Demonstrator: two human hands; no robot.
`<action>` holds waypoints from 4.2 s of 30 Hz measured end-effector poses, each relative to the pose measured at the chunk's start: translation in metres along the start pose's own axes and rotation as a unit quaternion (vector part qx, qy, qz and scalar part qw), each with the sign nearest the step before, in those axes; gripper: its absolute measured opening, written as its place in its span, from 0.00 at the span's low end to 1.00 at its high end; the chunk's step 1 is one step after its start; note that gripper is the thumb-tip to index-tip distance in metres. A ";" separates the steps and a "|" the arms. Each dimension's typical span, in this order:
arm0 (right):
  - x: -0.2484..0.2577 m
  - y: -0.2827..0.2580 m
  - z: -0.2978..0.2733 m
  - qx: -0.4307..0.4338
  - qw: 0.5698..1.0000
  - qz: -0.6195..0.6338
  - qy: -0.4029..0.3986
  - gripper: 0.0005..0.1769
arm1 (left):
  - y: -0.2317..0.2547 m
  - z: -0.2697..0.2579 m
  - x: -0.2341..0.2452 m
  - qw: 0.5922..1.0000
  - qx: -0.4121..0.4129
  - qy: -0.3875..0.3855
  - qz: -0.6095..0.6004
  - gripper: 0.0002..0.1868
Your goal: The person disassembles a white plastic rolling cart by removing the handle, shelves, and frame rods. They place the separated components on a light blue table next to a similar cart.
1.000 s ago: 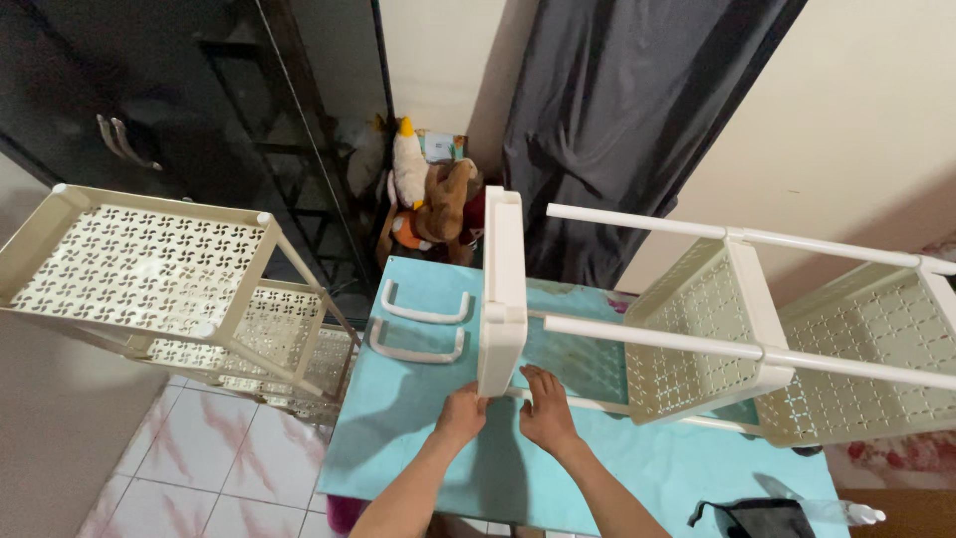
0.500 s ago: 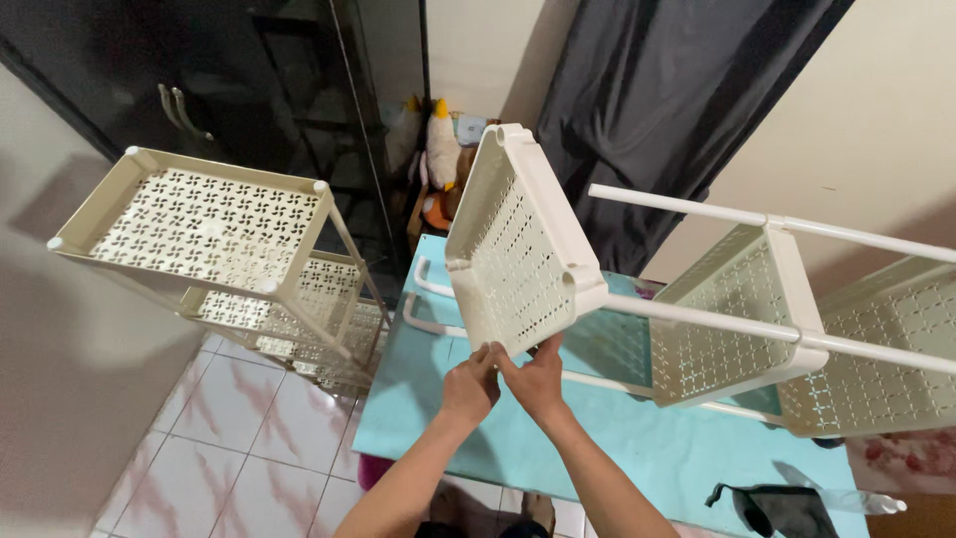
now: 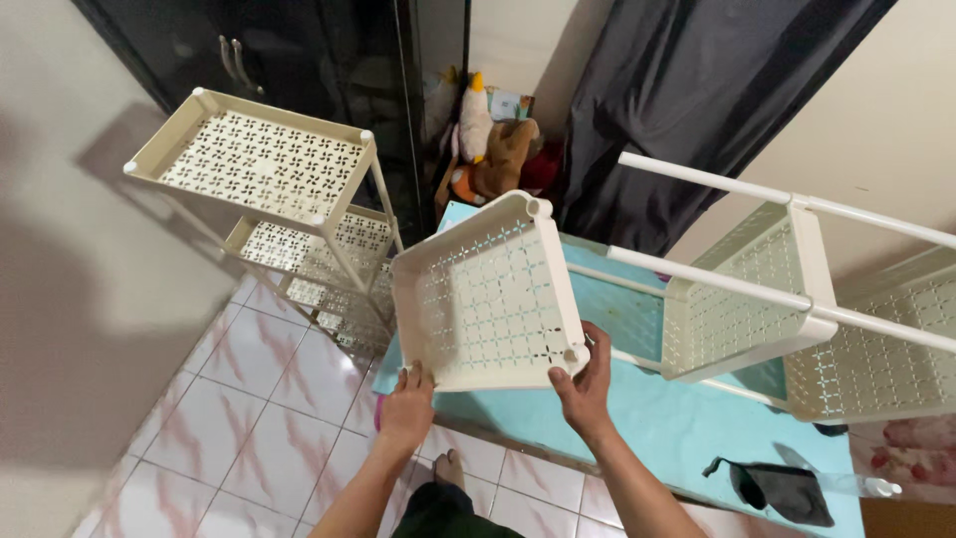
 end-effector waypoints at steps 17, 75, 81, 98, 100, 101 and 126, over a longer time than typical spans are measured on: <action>0.036 0.142 -0.160 -0.400 0.916 -0.011 -0.019 0.30 | -0.045 -0.077 -0.011 0.986 0.015 -0.046 0.160 0.15; 0.330 -0.141 0.061 0.051 0.760 -0.647 -0.036 0.21 | 0.438 0.105 0.248 0.870 -0.446 0.194 -0.079 0.20; 0.379 -0.095 0.071 -0.022 0.815 -0.573 -0.078 0.24 | 0.503 0.163 0.210 0.914 -0.403 0.028 -0.035 0.18; 0.365 -0.098 0.071 -0.071 0.808 -0.583 -0.044 0.23 | 0.520 0.178 0.213 0.920 -0.350 -0.165 0.058 0.18; 0.366 -0.098 0.071 -0.098 0.813 -0.573 -0.041 0.22 | 0.520 0.176 0.216 0.921 -0.337 -0.189 0.054 0.18; 0.366 -0.098 0.071 -0.112 0.815 -0.567 -0.039 0.22 | 0.520 0.176 0.217 0.920 -0.337 -0.191 0.056 0.18; 0.366 -0.095 0.069 -0.079 0.795 -0.601 -0.020 0.20 | 0.507 0.202 0.205 0.891 -0.304 -0.335 -0.026 0.30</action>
Point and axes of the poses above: each hand's wrist, its own z-axis towards the middle knuckle, its own x-axis out of the back of the hand, y = z × x, the point moved 4 cm from there along z, towards the middle knuckle, and after that the axes turned 14 degrees about -y, right-handed, at the moved point
